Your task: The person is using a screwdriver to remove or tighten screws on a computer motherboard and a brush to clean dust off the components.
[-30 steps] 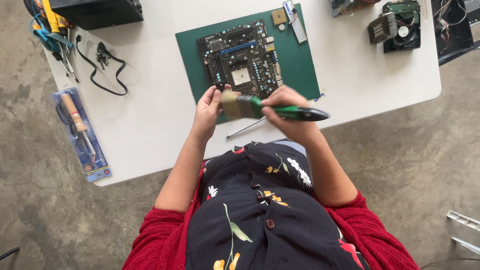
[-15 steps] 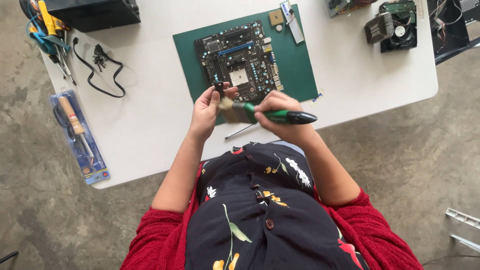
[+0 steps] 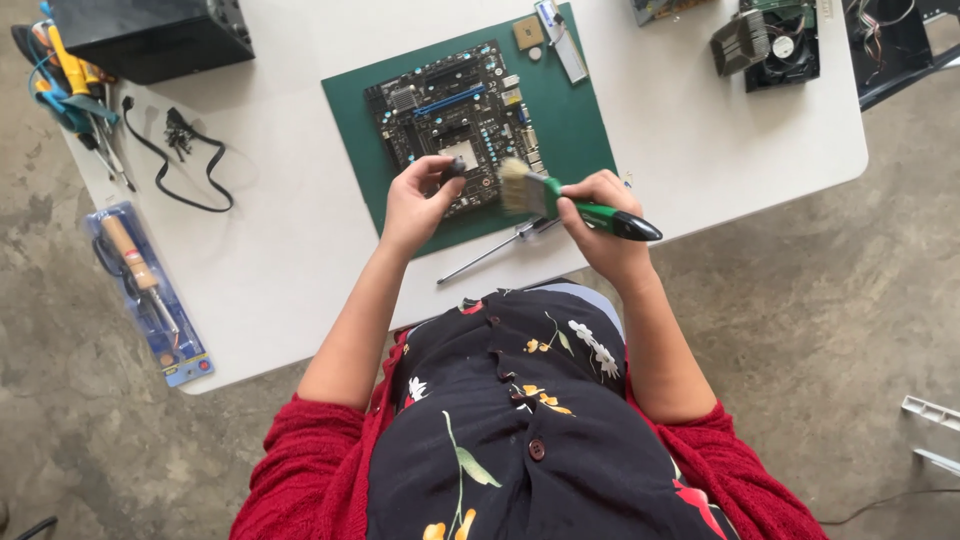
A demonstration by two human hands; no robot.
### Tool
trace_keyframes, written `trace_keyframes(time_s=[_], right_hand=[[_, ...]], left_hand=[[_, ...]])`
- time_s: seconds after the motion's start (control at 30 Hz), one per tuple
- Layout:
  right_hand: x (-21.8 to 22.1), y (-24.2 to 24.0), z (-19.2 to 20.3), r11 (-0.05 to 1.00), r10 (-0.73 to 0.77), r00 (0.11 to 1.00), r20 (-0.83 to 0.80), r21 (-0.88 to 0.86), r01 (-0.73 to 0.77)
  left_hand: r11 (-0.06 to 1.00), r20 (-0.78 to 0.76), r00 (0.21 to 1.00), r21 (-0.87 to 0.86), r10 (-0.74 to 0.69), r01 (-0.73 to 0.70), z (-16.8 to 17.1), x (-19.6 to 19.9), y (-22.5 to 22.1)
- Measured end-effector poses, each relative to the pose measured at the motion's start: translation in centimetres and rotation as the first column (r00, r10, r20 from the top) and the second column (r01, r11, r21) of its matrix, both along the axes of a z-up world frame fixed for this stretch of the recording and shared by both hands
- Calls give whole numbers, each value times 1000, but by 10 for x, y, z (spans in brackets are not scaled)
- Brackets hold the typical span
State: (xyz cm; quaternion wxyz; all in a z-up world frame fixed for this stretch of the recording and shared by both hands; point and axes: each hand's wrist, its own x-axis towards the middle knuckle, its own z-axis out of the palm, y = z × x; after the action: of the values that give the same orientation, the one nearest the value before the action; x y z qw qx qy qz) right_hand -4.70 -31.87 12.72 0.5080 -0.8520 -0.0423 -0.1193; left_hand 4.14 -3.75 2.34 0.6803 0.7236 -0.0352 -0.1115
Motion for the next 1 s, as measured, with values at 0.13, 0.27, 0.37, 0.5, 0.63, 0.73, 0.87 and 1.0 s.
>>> trace_keyframes(time_s=[0.13, 0.27, 0.37, 0.5, 0.63, 0.73, 0.87, 1.0], right_hand=[[-22, -42, -22, 992, -109, 993, -44, -64, 107], [-42, -89, -61, 937, -255, 928, -270, 169, 306], [-49, -126, -112, 664, -384, 783, -489, 443, 602], [-60, -180, -192, 272, -435, 606, -666, 544, 794], [-51, -199, -202, 390, -420, 563, -712, 419, 820], [-43, -214, -227, 553, -446, 525, -725, 238, 799], [-20, -219, -243, 784, -483, 583, -653, -24, 621], [5, -188, -189, 838, -545, 698, -465, -338, 429]], left_hand=[[900, 427, 873, 434, -237, 32, 5, 42, -55], [640, 511, 614, 768, -601, -12, -48, 93, -138], [538, 499, 395, 843, -771, -15, -99, 129, -201], [373, 410, 243, 909, -879, -186, -148, 159, -259], [510, 541, 307, 841, -783, -181, -134, 164, -272], [418, 424, 372, 903, -826, -101, -140, 164, -265], [408, 375, 504, 912, -778, -49, -113, 140, -228], [469, 467, 621, 866, -630, -174, -97, 93, -162]])
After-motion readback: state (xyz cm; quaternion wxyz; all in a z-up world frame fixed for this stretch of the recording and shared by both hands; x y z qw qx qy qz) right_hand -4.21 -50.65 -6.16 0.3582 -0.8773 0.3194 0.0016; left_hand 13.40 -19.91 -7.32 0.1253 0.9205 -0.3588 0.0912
